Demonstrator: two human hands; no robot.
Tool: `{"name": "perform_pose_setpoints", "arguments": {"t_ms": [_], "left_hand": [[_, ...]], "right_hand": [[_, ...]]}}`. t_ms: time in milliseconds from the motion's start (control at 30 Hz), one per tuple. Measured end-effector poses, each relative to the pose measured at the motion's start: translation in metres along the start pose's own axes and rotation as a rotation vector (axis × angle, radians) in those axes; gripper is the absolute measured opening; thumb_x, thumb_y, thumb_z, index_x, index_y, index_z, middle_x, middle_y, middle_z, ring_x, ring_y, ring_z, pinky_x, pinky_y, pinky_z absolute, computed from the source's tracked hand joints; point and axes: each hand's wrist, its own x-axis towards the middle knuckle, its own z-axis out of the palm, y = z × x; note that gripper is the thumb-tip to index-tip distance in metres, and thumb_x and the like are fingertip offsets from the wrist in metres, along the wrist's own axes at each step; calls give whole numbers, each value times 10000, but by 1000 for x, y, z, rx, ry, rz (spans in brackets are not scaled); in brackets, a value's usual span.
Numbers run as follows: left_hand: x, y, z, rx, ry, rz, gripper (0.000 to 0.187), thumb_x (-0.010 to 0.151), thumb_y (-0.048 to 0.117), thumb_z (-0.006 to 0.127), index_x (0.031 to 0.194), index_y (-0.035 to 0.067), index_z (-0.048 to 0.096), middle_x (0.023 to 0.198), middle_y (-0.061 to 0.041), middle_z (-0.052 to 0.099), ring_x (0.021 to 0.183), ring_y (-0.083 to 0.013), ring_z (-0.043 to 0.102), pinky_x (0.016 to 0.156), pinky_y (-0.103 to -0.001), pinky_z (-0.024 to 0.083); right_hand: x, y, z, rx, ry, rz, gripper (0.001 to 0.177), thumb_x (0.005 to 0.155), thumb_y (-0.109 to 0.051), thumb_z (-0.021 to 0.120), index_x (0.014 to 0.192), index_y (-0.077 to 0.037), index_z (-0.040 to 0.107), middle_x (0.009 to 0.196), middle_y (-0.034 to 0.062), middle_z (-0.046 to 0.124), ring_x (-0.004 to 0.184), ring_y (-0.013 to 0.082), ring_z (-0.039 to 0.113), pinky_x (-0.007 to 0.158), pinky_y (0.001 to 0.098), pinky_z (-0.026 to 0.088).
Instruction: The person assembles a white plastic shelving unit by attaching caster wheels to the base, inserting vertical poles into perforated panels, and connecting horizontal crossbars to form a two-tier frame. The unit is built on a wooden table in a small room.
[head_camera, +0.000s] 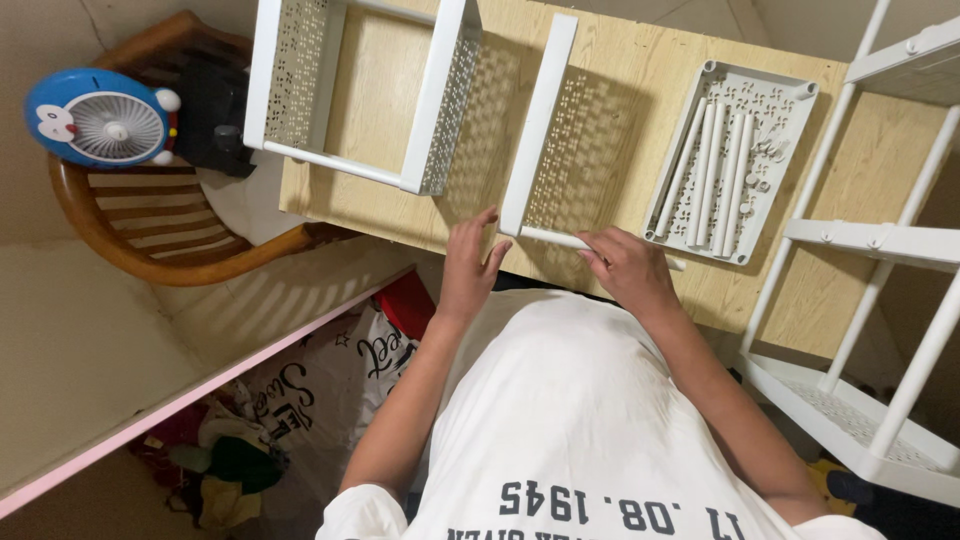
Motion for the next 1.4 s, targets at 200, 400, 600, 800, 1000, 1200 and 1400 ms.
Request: {"name": "perform_pose_setpoints", "arguments": {"t_ms": [200, 400, 600, 800, 1000, 1200, 1400], "left_hand": [[12, -21, 4, -41, -79, 16, 435, 959, 199, 716, 1356, 45, 625, 1201, -120, 698, 1138, -320, 568, 1017, -438, 433], [20, -33, 0, -68, -126, 33, 278, 991, 173, 686, 1241, 53, 714, 1003, -103, 734, 1026, -286, 599, 978, -424, 418], [26, -44, 4, -123, -168, -12, 188, 966, 181, 725, 1119, 80, 765, 914, -108, 724, 910, -281, 615, 891, -419, 449], [26, -56, 10, -75, -165, 44, 171, 941, 177, 753, 1075, 72, 765, 822, -92, 707, 908, -245, 662, 981, -462, 439], [24, -61, 14, -13, -189, 74, 198, 951, 205, 728, 1106, 95, 785, 758, -59, 714, 935, -215, 704, 1187, -600, 256], [29, -56, 12, 49, -159, 132, 168, 939, 217, 725, 1050, 111, 792, 832, -49, 756, 889, -201, 723, 1203, -653, 176], [28, -49, 6, 133, -210, 119, 166, 984, 240, 712, 959, 82, 758, 879, -46, 757, 1013, -215, 729, 1235, -688, 79]], "right_hand": [[1, -3, 4, -16, -64, 73, 280, 885, -207, 785, 1157, -142, 786, 840, 59, 684, 712, 251, 666, 629, 389, 546], [2, -8, 9, -36, -37, 67, 284, 879, -209, 788, 1154, -141, 780, 823, 55, 672, 720, 241, 660, 636, 385, 540], [2, -6, 8, -100, -83, 59, 323, 885, -219, 783, 1203, -160, 775, 781, 64, 637, 691, 228, 646, 631, 379, 536], [1, -3, 12, -108, -64, -46, 330, 892, -211, 749, 1217, -162, 730, 871, 41, 662, 735, 236, 680, 605, 380, 550], [3, 8, 14, -136, -204, -27, 319, 941, -255, 728, 1240, -145, 714, 862, 61, 682, 692, 279, 686, 575, 396, 554], [9, 7, 15, 18, -246, 56, 286, 978, -333, 658, 1173, -138, 732, 1003, 107, 760, 783, 352, 713, 684, 454, 579], [23, 7, 12, 7, -486, 278, 347, 999, -429, 605, 1213, -201, 754, 888, 136, 763, 805, 365, 710, 751, 467, 574]]}}
